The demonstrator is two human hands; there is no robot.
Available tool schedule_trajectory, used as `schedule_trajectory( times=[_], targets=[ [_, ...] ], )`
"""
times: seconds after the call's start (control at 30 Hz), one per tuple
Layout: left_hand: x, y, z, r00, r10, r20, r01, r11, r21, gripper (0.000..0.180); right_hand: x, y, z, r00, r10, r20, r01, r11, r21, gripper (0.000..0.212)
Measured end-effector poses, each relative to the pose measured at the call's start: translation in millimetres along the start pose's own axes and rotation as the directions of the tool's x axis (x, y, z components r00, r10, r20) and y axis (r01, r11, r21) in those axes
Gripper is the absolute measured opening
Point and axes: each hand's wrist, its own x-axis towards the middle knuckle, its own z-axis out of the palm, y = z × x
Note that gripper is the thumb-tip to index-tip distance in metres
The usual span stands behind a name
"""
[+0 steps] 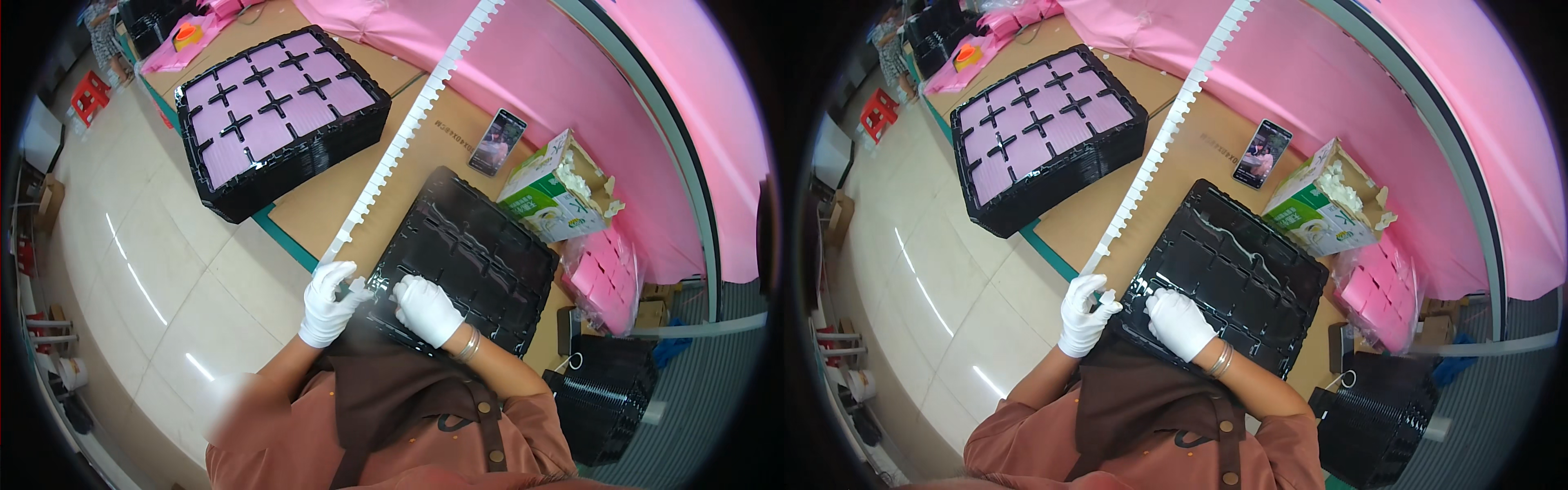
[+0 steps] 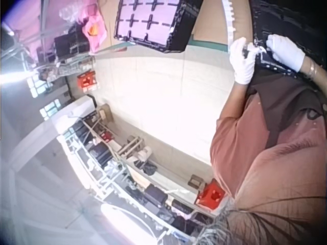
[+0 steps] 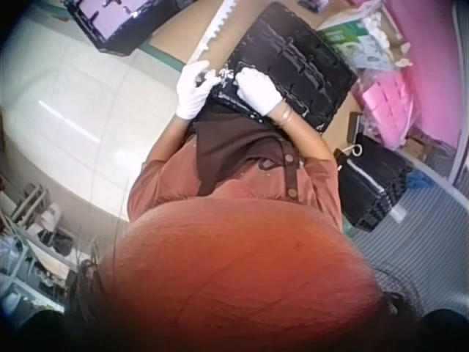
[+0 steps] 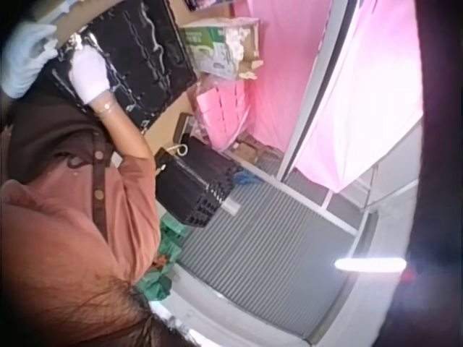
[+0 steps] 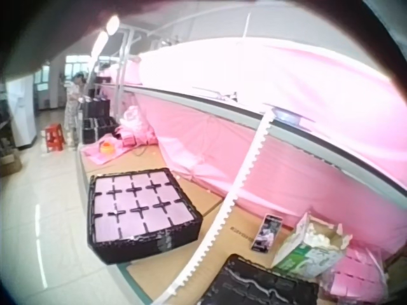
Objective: The person assembles black plastic trays by applying white adhesive strips to the edges and inserting pink foam inserts. The person repeatedly picks up trays, applies the adhesive, and places the foam inserts into the compartments.
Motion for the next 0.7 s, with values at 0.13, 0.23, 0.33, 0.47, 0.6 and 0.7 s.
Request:
schedule_trajectory(
  times=[0.13,0.23,0.33,0.47,0.6,0.7],
  targets=[
    [0.3,-1.5,0.0,0.998,-0.061,-0.008,0.06,0.998,-0.031,0.049,-18.3,10.2,-23.0,0.999,-0.003,0.052,-0.009,0.974,0.228,0.007],
    [-3.2,-7.1,2.0,0.996,-0.083,-0.021,0.082,0.995,-0.065,0.051,-23.4,37.4,-75.2,0.951,0.184,-0.246,-0.113,0.954,0.279,0.007],
    [-0.4,-4.4,4.7,0.999,-0.038,-0.034,0.037,0.998,-0.042,0.054,-20.4,89.4,-160.0,0.549,0.338,-0.764,-0.302,0.933,0.195,0.005],
    [16.4,10.5,1.6,1.0,0.023,-0.003,-0.023,0.999,-0.036,0.06,-42.7,179.5,-212.4,0.474,0.169,-0.864,-0.598,0.782,-0.175,0.014],
    [22.9,16.1,-1.1,0.996,0.085,-0.006,-0.085,0.996,-0.005,0.07,-16.1,127.6,-173.3,0.646,0.149,-0.748,-0.266,0.963,-0.037,0.016],
    [32.1,20.9,-3.1,0.984,0.18,0.021,-0.18,0.983,0.02,0.076,0.7,32.3,-103.6,0.931,0.103,-0.349,-0.001,0.96,0.279,0.021]
  ],
)
